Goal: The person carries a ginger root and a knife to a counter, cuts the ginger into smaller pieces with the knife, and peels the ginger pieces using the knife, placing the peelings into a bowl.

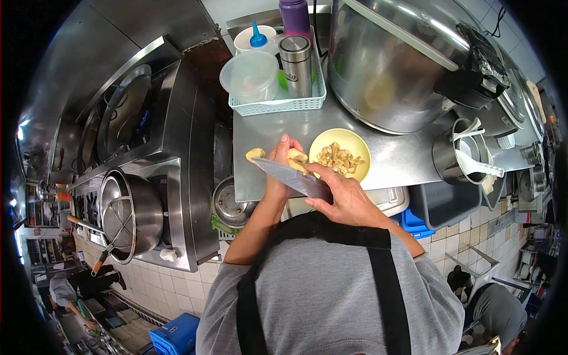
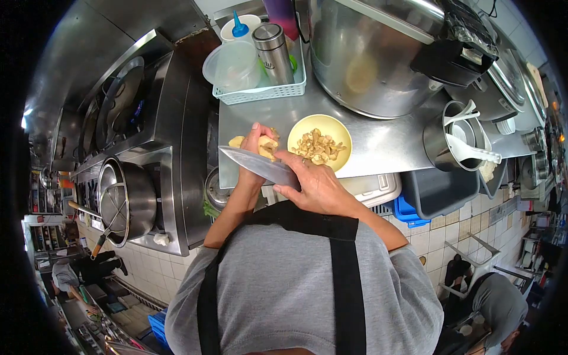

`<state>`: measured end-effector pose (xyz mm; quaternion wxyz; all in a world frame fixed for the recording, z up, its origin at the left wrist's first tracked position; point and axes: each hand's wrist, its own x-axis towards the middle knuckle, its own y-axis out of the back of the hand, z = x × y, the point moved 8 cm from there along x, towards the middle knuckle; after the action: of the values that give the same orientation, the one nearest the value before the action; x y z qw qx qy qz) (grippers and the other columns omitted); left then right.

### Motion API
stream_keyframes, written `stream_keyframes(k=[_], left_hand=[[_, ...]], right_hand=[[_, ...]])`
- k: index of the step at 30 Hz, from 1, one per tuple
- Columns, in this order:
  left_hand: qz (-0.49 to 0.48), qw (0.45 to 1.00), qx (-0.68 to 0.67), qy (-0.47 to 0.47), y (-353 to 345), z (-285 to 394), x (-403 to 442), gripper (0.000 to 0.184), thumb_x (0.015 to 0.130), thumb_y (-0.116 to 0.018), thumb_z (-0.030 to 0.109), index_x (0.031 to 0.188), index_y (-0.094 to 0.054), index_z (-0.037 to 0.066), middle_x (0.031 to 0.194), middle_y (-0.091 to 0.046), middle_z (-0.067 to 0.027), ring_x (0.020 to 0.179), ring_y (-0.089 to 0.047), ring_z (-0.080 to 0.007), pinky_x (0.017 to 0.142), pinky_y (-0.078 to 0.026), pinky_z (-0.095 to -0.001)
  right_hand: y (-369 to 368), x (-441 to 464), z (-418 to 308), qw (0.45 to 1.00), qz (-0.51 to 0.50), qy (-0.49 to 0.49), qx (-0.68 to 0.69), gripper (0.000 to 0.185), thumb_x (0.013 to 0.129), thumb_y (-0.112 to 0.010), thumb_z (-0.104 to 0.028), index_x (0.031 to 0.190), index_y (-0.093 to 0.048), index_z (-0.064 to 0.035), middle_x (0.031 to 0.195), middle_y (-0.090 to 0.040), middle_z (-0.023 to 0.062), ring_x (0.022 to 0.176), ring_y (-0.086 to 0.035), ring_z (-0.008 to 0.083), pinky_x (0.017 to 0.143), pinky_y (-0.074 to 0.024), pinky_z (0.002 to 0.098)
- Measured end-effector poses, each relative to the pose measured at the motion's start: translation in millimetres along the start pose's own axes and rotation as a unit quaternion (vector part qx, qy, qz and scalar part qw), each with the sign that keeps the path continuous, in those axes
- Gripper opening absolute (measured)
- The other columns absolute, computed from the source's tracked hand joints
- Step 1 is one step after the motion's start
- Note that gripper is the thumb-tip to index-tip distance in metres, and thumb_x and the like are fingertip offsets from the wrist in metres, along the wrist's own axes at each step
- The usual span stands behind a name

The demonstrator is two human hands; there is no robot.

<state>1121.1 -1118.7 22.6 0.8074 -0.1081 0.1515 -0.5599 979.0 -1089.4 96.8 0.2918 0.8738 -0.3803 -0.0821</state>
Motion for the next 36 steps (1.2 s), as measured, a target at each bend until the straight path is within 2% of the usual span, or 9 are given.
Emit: stream_keyframes(k=[6, 9, 12, 15, 18, 24, 27, 33, 36], left_hand=[[-0.022, 0.998, 0.052, -0.042, -6, 9, -1, 0.05, 0.097, -0.037, 0.044, 0.073, -0.056, 0.005, 0.065, -0.055, -0.0035, 0.057, -0.05, -0.0086, 0.054, -0.039, -0.0222], [-0.047, 0.998, -0.041, 0.029, -8, -2, 1, 0.053, 0.097, -0.037, 0.047, 0.072, -0.057, 0.004, 0.062, -0.054, -0.003, 0.055, -0.05, -0.0087, 0.052, -0.039, -0.0218], [-0.067, 0.997, -0.026, 0.03, -9, 0, 4, 0.057, 0.096, -0.036, 0.05, 0.07, -0.058, 0.004, 0.06, -0.054, -0.0029, 0.053, -0.049, -0.0088, 0.05, -0.039, -0.0215], [-0.076, 0.997, -0.006, 0.034, -10, 3, 6, 0.06, 0.096, -0.035, 0.051, 0.067, -0.058, 0.004, 0.059, -0.053, -0.0025, 0.052, -0.047, -0.0086, 0.049, -0.038, -0.0213], [-0.083, 0.996, 0.032, 0.025, -11, 7, 5, 0.062, 0.096, -0.032, 0.052, 0.067, -0.058, 0.004, 0.059, -0.053, -0.0024, 0.052, -0.047, -0.0084, 0.049, -0.036, -0.0212], [-0.107, 0.99, 0.095, -0.008, -15, 5, 1, 0.063, 0.096, -0.029, 0.051, 0.065, -0.057, 0.004, 0.055, -0.052, -0.0017, 0.05, -0.046, -0.0084, 0.048, -0.035, -0.0221], [-0.105, 0.99, 0.093, 0.009, -16, 7, 2, 0.062, 0.096, -0.031, 0.051, 0.065, -0.057, 0.004, 0.055, -0.052, -0.002, 0.049, -0.046, -0.0086, 0.047, -0.035, -0.0223], [-0.103, 0.992, 0.055, 0.05, -13, -4, 7, 0.059, 0.095, -0.034, 0.05, 0.066, -0.058, 0.003, 0.056, -0.054, -0.0033, 0.048, -0.047, -0.0093, 0.046, -0.035, -0.0226], [-0.105, 0.991, 0.067, 0.058, -13, -5, 7, 0.057, 0.095, -0.037, 0.048, 0.067, -0.058, 0.003, 0.057, -0.054, -0.0034, 0.048, -0.047, -0.0094, 0.045, -0.035, -0.0228]], right_hand=[[-1, 4, 1, 0.999, -0.015, 0.001, 0.044, 0.052, 0.08, -0.069, -0.024, 0.125, -0.044, -0.0104, 0.102, -0.061, 0.0194, 0.086, -0.063, 0.0359, 0.074, -0.0493, 0.0419], [-1, 4, 0, 0.997, -0.014, 0.009, 0.07, 0.053, 0.08, -0.069, -0.023, 0.126, -0.044, -0.0114, 0.099, -0.062, 0.0181, 0.084, -0.063, 0.0347, 0.074, -0.0494, 0.0409], [-2, 4, 1, 0.996, -0.016, 0.003, 0.087, 0.053, 0.081, -0.068, -0.023, 0.127, -0.043, -0.012, 0.096, -0.062, 0.0173, 0.084, -0.063, 0.0339, 0.074, -0.0492, 0.0401], [-7, 3, 5, 0.986, -0.072, -0.059, 0.137, 0.055, 0.081, -0.069, -0.016, 0.129, -0.043, -0.0111, 0.106, -0.06, 0.0159, 0.093, -0.061, 0.0263, 0.083, -0.0467, 0.0353], [-7, 4, 4, 0.989, -0.067, -0.045, 0.127, 0.053, 0.081, -0.068, -0.016, 0.128, -0.043, -0.0107, 0.104, -0.061, 0.0146, 0.091, -0.061, 0.0253, 0.083, -0.0467, 0.035], [-9, 7, 16, 0.98, -0.047, -0.028, 0.19, 0.048, 0.084, -0.066, -0.018, 0.126, -0.043, -0.0102, 0.089, -0.057, 0.0078, 0.08, -0.057, 0.017, 0.074, -0.0453, 0.0314], [-11, 6, 21, 0.967, -0.08, -0.072, 0.229, 0.048, 0.085, -0.063, -0.019, 0.128, -0.042, -0.0112, 0.081, -0.053, 0.0043, 0.074, -0.052, 0.0131, 0.069, -0.0427, 0.0287], [-8, 6, 16, 0.974, -0.074, -0.038, 0.211, 0.05, 0.086, -0.059, -0.02, 0.132, -0.041, -0.0134, 0.075, -0.047, 0.0012, 0.068, -0.047, 0.0115, 0.067, -0.04, 0.0265], [-8, 6, 16, 0.97, -0.085, -0.062, 0.218, 0.05, 0.087, -0.06, -0.023, 0.132, -0.041, -0.0131, 0.077, -0.048, 0.002, 0.069, -0.048, 0.0116, 0.067, -0.0401, 0.0266]])
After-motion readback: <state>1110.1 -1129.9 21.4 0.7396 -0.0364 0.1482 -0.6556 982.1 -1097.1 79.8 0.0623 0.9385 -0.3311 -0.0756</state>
